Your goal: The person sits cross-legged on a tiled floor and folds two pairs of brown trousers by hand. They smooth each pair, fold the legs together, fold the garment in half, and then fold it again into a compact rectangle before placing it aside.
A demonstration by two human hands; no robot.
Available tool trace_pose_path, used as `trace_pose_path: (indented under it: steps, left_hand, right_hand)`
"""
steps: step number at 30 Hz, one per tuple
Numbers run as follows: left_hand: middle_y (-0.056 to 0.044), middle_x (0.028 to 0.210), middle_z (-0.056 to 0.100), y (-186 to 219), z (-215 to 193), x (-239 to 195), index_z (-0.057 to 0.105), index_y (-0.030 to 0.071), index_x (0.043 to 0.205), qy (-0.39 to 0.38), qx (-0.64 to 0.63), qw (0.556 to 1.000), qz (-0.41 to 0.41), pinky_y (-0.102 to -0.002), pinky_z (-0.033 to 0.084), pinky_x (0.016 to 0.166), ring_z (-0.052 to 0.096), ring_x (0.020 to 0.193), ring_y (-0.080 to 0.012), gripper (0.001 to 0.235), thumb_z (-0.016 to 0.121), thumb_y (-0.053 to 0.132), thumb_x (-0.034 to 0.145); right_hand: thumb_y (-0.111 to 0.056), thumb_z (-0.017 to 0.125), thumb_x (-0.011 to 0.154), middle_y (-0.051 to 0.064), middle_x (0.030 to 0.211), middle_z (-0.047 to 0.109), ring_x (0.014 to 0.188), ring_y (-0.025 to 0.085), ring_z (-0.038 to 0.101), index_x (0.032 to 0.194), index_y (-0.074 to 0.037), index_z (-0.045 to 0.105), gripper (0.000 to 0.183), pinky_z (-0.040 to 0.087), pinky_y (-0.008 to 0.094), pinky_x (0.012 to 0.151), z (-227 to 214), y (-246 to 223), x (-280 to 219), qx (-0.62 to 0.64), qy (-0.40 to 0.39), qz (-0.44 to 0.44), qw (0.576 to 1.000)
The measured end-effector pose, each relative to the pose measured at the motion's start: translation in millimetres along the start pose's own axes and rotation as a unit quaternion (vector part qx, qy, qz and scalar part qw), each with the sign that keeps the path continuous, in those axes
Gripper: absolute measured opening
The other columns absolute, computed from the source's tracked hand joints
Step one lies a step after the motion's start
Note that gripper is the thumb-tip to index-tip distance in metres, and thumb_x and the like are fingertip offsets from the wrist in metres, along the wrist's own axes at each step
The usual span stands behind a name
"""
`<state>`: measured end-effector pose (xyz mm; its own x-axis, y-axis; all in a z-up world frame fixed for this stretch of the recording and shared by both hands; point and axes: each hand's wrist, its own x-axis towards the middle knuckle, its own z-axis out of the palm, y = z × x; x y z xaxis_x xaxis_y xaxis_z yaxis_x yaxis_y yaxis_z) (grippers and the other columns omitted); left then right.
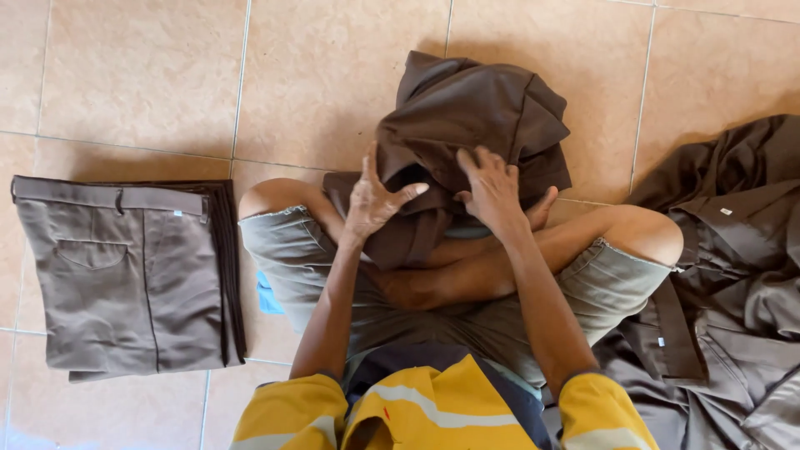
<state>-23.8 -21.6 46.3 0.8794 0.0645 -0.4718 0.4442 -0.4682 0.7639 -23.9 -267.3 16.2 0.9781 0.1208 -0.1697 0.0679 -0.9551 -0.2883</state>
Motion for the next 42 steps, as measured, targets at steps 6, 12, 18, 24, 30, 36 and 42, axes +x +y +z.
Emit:
trace_pose_path:
  steps: [6, 12, 18, 24, 30, 36, 42]
  left_hand:
    - [-0.029, 0.165, 0.029, 31.3, 7.4, -30.1, 0.005, 0.015, 0.166, 0.049, -0.066, 0.981, 0.178, -0.064, 0.036, 0.117, 0.042, 0.143, -0.0525, 0.130, 0.092, 0.051, 0.076]
    - [-0.021, 0.160, 0.039, 0.0, 58.4, -15.6, 0.006, 0.017, 0.166, -0.127, 0.398, 0.881, 0.223, -0.058, 0.046, 0.103, 0.063, 0.121, -0.0444, 0.130, 0.092, 0.041, 0.072]
    - [-0.014, 0.104, 0.075, -35.1, -9.3, 68.9, 0.054, 0.025, 0.146, 0.000, 0.415, 0.866, 0.278, -0.055, 0.059, 0.085, 0.075, 0.096, -0.0390, 0.064, 0.078, 0.028, 0.087]
    - [-0.032, 0.153, 0.043, -57.0, -54.2, 97.7, 0.048, 0.004, 0.147, 0.219, 0.419, 0.856, 0.209, -0.076, 0.016, 0.113, 0.043, 0.140, -0.0535, 0.086, 0.088, 0.005, 0.072]
    - [-0.028, 0.143, 0.059, -11.2, 30.2, 55.8, 0.048, 0.003, 0.151, 0.169, 0.342, 0.862, 0.333, -0.074, 0.006, 0.116, 0.057, 0.132, -0.0432, 0.100, 0.091, 0.043, 0.071]
    - [-0.016, 0.128, 0.066, -65.2, 106.8, 135.2, 0.057, 0.012, 0.131, 0.192, 0.404, 0.848, 0.285, -0.078, 0.011, 0.116, 0.063, 0.123, -0.0374, 0.072, 0.090, 0.023, 0.068]
    - [-0.007, 0.085, 0.067, -38.8, 146.3, 66.5, 0.067, 0.015, 0.089, 0.273, 0.290, 0.799, 0.450, -0.061, 0.041, 0.108, 0.070, 0.078, -0.0264, 0.014, 0.063, 0.005, 0.079]
  right_hand:
    - [0.000, 0.057, 0.085, 0.015, 0.088, 0.074, 0.090, 0.041, 0.072, 0.101, -0.014, 0.072, 0.025, 0.056, 0.052, 0.082, 31.6, 90.2, 46.4, 0.109, 0.266, -0.012, 0.958]
    - [-0.005, 0.062, 0.094, 0.015, 0.097, 0.077, 0.098, 0.035, 0.074, 0.099, -0.016, 0.073, 0.016, 0.057, 0.045, 0.087, 53.7, 177.4, 60.7, 0.257, 0.373, 0.197, 0.870]
    - [-0.007, 0.054, 0.097, 0.008, 0.093, 0.077, 0.089, 0.028, 0.076, 0.099, -0.021, 0.071, 0.023, 0.058, 0.038, 0.082, -4.3, 124.6, 38.1, 0.271, 0.476, 0.180, 0.817]
    - [-0.013, 0.059, 0.098, 0.004, 0.088, 0.076, 0.086, 0.025, 0.076, 0.091, -0.019, 0.067, 0.012, 0.058, 0.038, 0.081, 53.0, 169.4, 61.6, 0.304, 0.453, 0.235, 0.805]
    - [-0.012, 0.075, 0.089, 0.003, 0.096, 0.058, 0.088, 0.026, 0.066, 0.106, -0.018, 0.051, 0.030, 0.054, 0.040, 0.080, 51.2, 115.8, 50.1, 0.173, 0.468, 0.180, 0.848]
    - [-0.014, 0.061, 0.105, 0.012, 0.088, 0.065, 0.082, 0.038, 0.070, 0.110, -0.010, 0.066, 0.009, 0.056, 0.047, 0.071, 16.4, 8.0, 11.8, 0.128, 0.405, 0.043, 0.904]
    - [-0.052, 0.073, 0.098, 0.015, 0.091, 0.075, 0.082, 0.032, 0.074, 0.102, -0.012, 0.072, 0.040, 0.058, 0.045, 0.068, 74.1, 34.4, 47.5, 0.436, 0.144, 0.135, 0.878]
